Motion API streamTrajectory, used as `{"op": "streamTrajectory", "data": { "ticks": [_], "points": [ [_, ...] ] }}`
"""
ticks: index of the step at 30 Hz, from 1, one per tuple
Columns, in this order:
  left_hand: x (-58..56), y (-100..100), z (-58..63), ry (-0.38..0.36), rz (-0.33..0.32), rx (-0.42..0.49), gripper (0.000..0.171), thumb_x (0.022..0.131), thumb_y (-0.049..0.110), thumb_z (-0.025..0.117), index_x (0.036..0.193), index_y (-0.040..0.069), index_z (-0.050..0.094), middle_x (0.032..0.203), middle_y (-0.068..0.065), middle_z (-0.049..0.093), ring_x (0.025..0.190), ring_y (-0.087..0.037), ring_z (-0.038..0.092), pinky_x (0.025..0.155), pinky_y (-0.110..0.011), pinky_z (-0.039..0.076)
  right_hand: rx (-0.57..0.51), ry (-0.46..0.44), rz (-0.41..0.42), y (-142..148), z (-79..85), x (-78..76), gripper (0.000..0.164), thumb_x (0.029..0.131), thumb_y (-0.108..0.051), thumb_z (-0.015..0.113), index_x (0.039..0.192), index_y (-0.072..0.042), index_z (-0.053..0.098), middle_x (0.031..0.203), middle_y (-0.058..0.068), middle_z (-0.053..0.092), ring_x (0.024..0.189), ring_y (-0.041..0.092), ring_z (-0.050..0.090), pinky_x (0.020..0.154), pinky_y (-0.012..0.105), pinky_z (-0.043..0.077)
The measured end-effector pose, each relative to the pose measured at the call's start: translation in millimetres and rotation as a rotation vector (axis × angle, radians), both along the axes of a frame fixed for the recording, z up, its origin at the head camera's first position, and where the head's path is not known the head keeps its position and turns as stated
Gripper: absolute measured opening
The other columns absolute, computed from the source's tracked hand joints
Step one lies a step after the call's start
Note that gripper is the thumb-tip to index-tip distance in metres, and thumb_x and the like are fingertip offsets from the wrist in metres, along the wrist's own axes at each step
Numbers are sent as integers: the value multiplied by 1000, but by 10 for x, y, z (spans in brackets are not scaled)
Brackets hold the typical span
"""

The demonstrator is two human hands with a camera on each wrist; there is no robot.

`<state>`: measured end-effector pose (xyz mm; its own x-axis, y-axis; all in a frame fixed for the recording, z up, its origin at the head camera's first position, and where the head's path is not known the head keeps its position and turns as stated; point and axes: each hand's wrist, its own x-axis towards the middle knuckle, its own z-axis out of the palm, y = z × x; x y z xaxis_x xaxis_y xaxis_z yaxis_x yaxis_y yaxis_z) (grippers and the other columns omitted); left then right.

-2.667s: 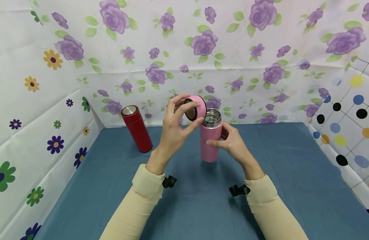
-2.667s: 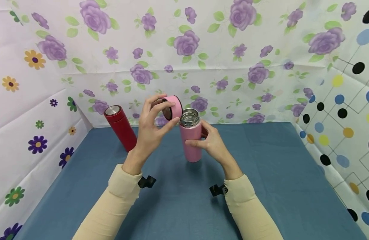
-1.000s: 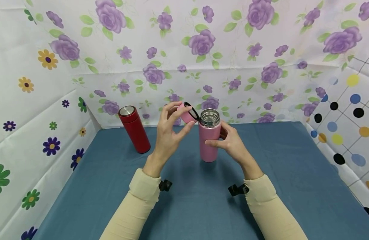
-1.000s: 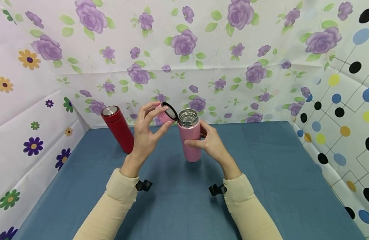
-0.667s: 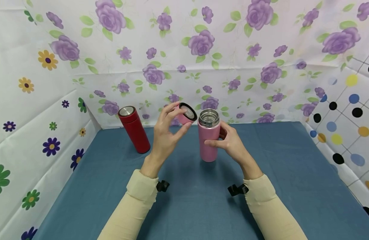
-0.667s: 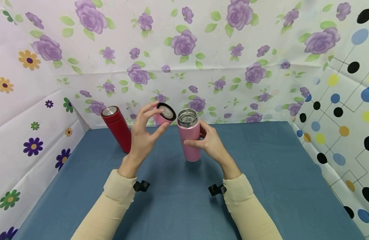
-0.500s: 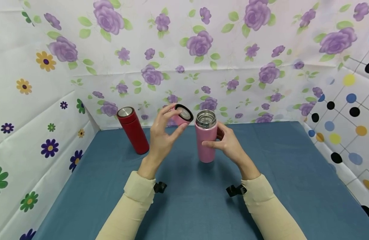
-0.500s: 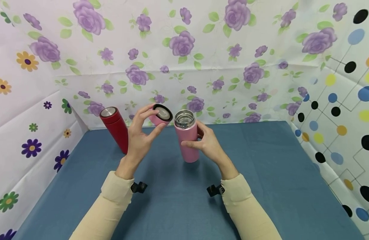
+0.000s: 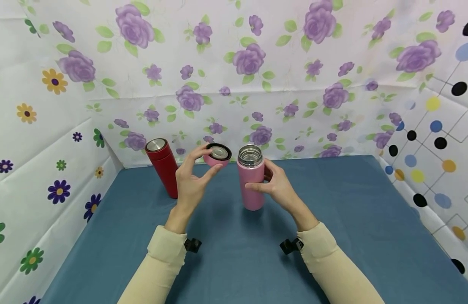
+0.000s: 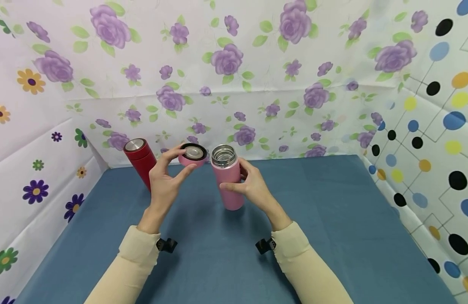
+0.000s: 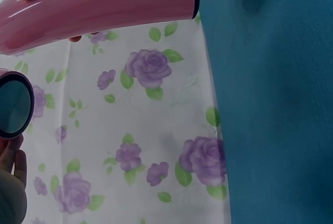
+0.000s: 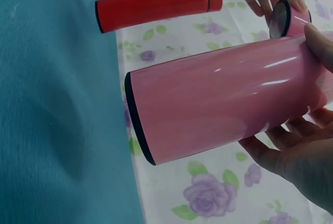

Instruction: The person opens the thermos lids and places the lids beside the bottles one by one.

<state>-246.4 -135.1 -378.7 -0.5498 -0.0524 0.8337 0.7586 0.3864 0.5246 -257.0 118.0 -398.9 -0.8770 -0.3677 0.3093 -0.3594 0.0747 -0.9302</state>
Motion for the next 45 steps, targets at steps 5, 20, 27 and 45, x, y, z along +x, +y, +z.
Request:
{"op": "streamTrajectory", "data": {
  "ticks": [5,20,27,45],
  "points": [
    [48,-82,-51,-36,23,19,48,79,-3,89,124,2,71,138,-16,66,131,-29,61,113,-45,45,-17,-10,5,-98,-17,-11,69,87,-24,86,149,-23,54,136,3,63,116,27,66,95,49,56],
    [283,-209,4,-102,-15,83,42,80,-16,81,118,-12,63,136,-23,65,119,-28,68,106,-30,50,-46,-9,50,-342,-33,-22,68,87,-23,87,147,-17,55,135,5,63,116,26,66,97,49,55],
    [165,-501,-290,-163,-11,70,46,79,-17,82,120,-8,63,140,-21,63,123,-17,66,108,-25,47,-36,-16,87,-465,-53,-10,69,86,-22,87,147,-18,55,133,4,64,114,25,67,96,47,56],
    [315,-1088,-454,-312,76,46,38,84,-10,81,117,-8,62,140,-15,64,119,0,64,103,-16,47,-21,-71,160,-843,-40,11,71,87,-15,85,149,-17,50,136,3,61,117,19,65,97,40,55]
  ]
}}
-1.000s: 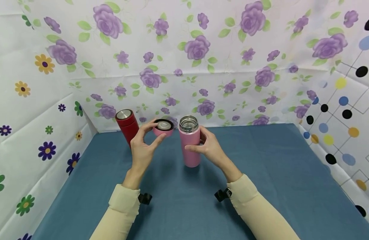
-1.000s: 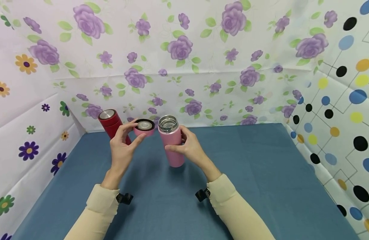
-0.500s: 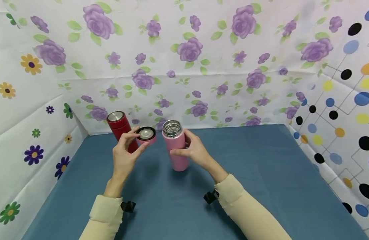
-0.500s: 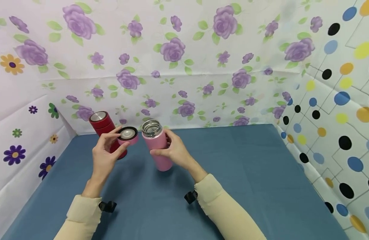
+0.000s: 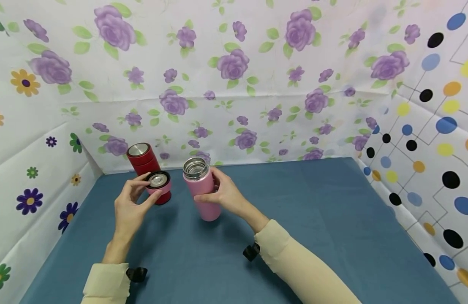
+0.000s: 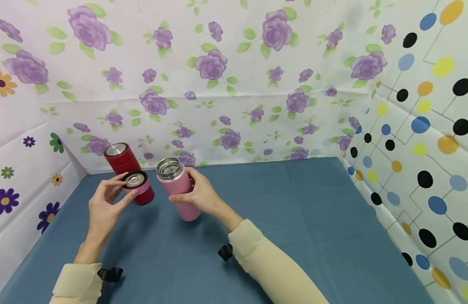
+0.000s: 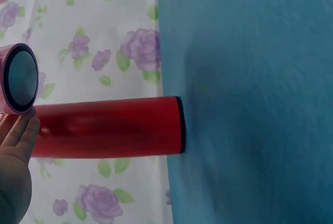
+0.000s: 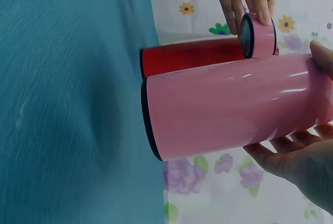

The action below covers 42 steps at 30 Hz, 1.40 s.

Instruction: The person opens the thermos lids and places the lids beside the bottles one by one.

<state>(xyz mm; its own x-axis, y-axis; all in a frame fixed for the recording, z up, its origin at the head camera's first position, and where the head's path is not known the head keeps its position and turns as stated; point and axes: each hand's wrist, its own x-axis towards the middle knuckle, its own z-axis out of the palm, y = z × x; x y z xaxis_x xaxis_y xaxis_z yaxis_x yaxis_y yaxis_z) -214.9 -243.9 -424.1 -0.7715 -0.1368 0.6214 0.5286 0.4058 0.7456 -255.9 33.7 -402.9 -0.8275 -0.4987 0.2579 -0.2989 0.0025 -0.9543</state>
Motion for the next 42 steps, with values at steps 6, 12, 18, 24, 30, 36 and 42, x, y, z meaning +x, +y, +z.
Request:
{"op": "streamTrajectory", "data": {
  "ticks": [6,12,18,24,30,36,42],
  "points": [
    [47,-69,-38,-37,56,-12,40,84,-8,83,118,-5,63,141,-12,64,120,3,63,103,-15,46,16,-8,-6,-140,29,-14,71,86,-17,86,148,-16,51,136,1,61,115,17,65,97,38,55],
    [109,-143,-64,-77,151,-35,41,85,2,86,120,1,66,142,-5,65,126,-2,60,108,-17,43,16,-16,-5,-247,13,-31,67,88,-19,85,146,-16,52,133,1,63,112,16,66,94,36,56],
    [136,-200,-90,-72,184,-46,40,85,4,87,120,2,67,142,-3,65,123,-1,58,105,-16,42,41,-21,-8,-359,-10,-14,69,89,-20,84,149,-17,51,132,-1,63,111,13,65,93,35,56],
    [147,-347,-114,-86,197,-19,41,87,3,84,123,-3,64,144,-9,63,125,-2,60,102,-13,46,72,-48,-24,-533,-39,19,73,87,-23,87,150,-19,51,126,-8,63,108,8,63,89,31,55],
    [210,-549,-172,-143,273,-5,42,87,6,85,122,-1,65,142,-7,64,125,-2,60,100,-13,47,49,-75,-5,-805,-64,95,74,85,-21,89,149,-17,52,125,-11,63,106,4,63,90,27,54],
    [231,-690,-283,-155,314,34,52,86,0,84,134,2,62,137,-3,64,120,0,59,99,-11,47,68,-83,-5,-1041,-119,159,74,84,-20,90,148,-17,52,123,-14,63,103,1,62,90,25,53],
    [241,-711,-301,-186,327,39,61,86,2,85,142,10,61,132,0,63,118,1,58,97,-9,46,79,-80,-16,-1176,-138,167,73,85,-21,90,148,-18,52,124,-14,62,103,0,61,90,25,53]
  ]
}}
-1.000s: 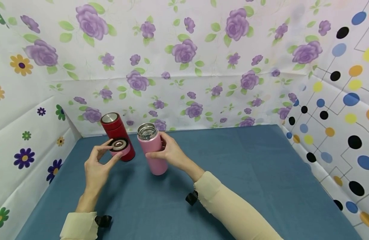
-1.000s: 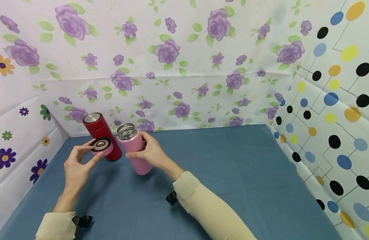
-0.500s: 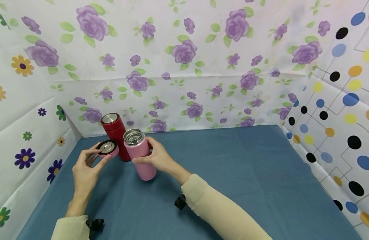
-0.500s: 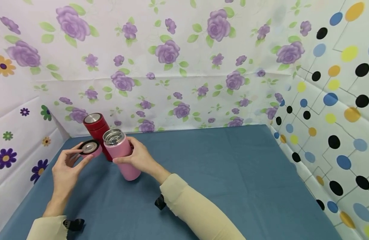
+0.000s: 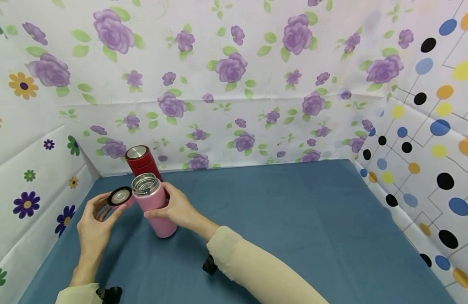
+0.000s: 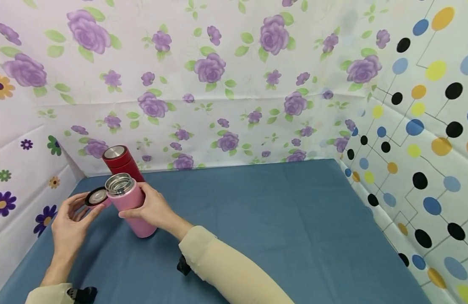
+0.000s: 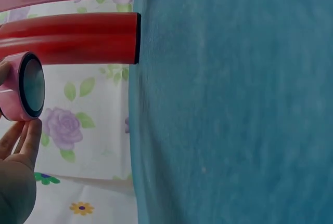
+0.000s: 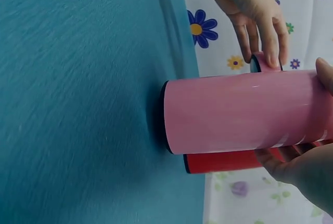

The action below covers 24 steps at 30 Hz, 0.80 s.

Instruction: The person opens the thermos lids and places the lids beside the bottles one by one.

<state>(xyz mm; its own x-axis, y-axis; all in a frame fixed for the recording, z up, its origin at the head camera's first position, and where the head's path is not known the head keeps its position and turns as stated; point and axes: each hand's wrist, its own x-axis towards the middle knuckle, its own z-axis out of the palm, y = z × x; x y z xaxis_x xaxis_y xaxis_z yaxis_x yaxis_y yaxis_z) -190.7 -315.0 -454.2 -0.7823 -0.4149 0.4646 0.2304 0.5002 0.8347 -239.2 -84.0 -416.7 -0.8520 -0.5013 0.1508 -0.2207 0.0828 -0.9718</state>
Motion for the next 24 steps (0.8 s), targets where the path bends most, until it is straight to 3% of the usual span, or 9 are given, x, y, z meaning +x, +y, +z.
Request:
{"op": "streamTrajectory", "data": {
  "ticks": [9,14,19,24],
  "points": [
    [21,-69,8,-150,40,1,64,91,16,83,149,19,56,141,-7,60,125,-4,56,100,-11,45,30,5,-10,-111,-52,13,73,85,-22,90,147,-19,53,125,-14,62,103,0,59,90,26,53],
    [28,-126,0,-225,52,-27,67,92,22,83,152,16,54,142,-11,58,129,-9,55,99,-10,45,36,14,-13,-153,-59,16,70,85,-22,90,145,-19,54,124,-14,62,103,0,59,90,26,54],
    [68,-205,-5,-335,39,-99,74,93,29,82,156,11,48,146,-18,55,133,-27,53,96,-10,47,62,15,-16,-208,-43,34,71,85,-24,90,145,-20,54,125,-14,62,103,0,59,90,27,54],
    [62,-314,-29,-445,-53,-199,86,93,38,81,159,3,39,148,-31,47,131,-48,51,76,0,43,89,42,-23,-256,-23,32,72,85,-26,90,146,-21,52,128,-13,62,105,0,59,91,28,53]
  ]
}}
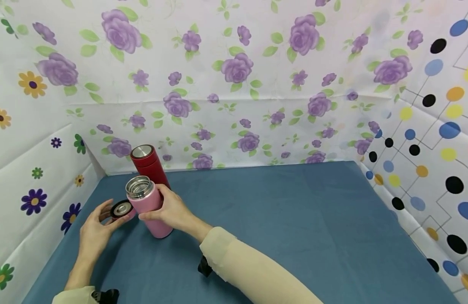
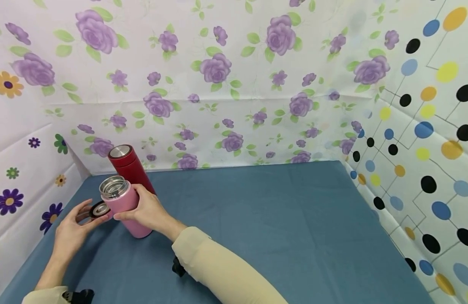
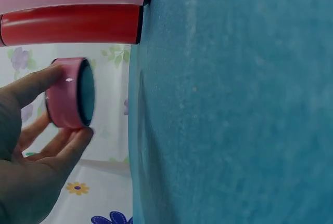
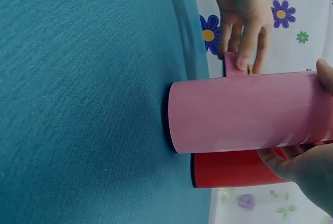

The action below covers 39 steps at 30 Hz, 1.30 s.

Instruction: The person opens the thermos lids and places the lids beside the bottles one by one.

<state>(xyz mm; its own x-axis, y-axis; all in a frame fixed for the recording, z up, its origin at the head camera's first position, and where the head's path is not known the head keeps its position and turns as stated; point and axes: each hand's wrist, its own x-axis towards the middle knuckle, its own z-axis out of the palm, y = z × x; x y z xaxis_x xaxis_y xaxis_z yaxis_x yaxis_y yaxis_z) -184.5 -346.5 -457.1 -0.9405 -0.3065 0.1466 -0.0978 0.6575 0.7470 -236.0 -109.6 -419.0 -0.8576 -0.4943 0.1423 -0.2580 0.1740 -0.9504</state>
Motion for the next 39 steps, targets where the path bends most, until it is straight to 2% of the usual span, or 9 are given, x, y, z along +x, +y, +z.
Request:
{"op": "streamTrajectory", "data": {
  "ticks": [2,3,6,9,10,16,23,30,39],
  "points": [
    [0,-41,-22,-34,-39,-21,88,93,38,81,159,-1,37,144,-34,45,128,-51,52,70,1,39,6,0,-4,-17,1,-2,73,85,-26,90,146,-21,52,128,-13,62,105,0,59,91,28,53],
    [6,-57,-30,-50,-52,-34,89,93,38,81,159,-3,37,143,-34,45,127,-52,53,72,-3,44,6,-3,-7,-24,1,-2,73,85,-26,90,146,-21,52,128,-13,62,105,0,59,91,28,53],
    [15,-107,-54,-80,-87,-66,89,94,38,80,158,-6,35,138,-35,45,123,-54,54,86,-30,58,2,-12,-15,-42,-2,1,72,85,-26,90,146,-22,52,128,-13,61,105,1,59,92,29,54],
    [19,-145,-66,-101,-107,-82,89,96,38,78,158,-7,34,138,-36,42,123,-55,54,92,-61,52,-1,-15,-22,-54,-7,1,73,85,-27,90,147,-23,51,128,-14,61,106,1,59,92,30,54],
    [12,-156,-68,-105,-114,-86,88,96,38,78,158,-7,34,140,-37,40,123,-56,53,92,-63,51,-3,-15,-25,-52,-7,-2,73,85,-27,90,147,-23,51,128,-14,61,106,1,59,92,30,54],
    [-13,-233,-63,-149,-145,-85,87,96,30,79,159,-8,31,145,-42,31,129,-59,46,96,-66,48,5,-18,-13,-35,-18,-14,75,87,-30,88,150,-25,48,131,-14,60,108,1,58,94,30,53],
    [2,-311,-113,-235,-176,-58,88,96,23,78,158,-11,26,144,-42,28,132,-63,39,101,-70,43,-4,-38,20,-17,-89,-9,75,86,-32,88,149,-26,48,132,-15,59,111,0,58,95,28,52],
    [-13,-334,-134,-279,-180,-1,86,98,23,76,159,-11,25,147,-42,24,137,-63,32,106,-70,39,-11,-64,13,7,-167,-37,76,84,-25,91,147,-23,50,130,-14,59,112,-1,57,97,26,52],
    [-16,-361,-108,-314,-194,20,89,99,22,75,161,-10,19,149,-44,20,137,-62,31,106,-71,37,48,-68,10,38,-156,-43,76,82,-18,92,146,-21,51,133,-9,61,117,4,58,97,29,53]
  ]
}}
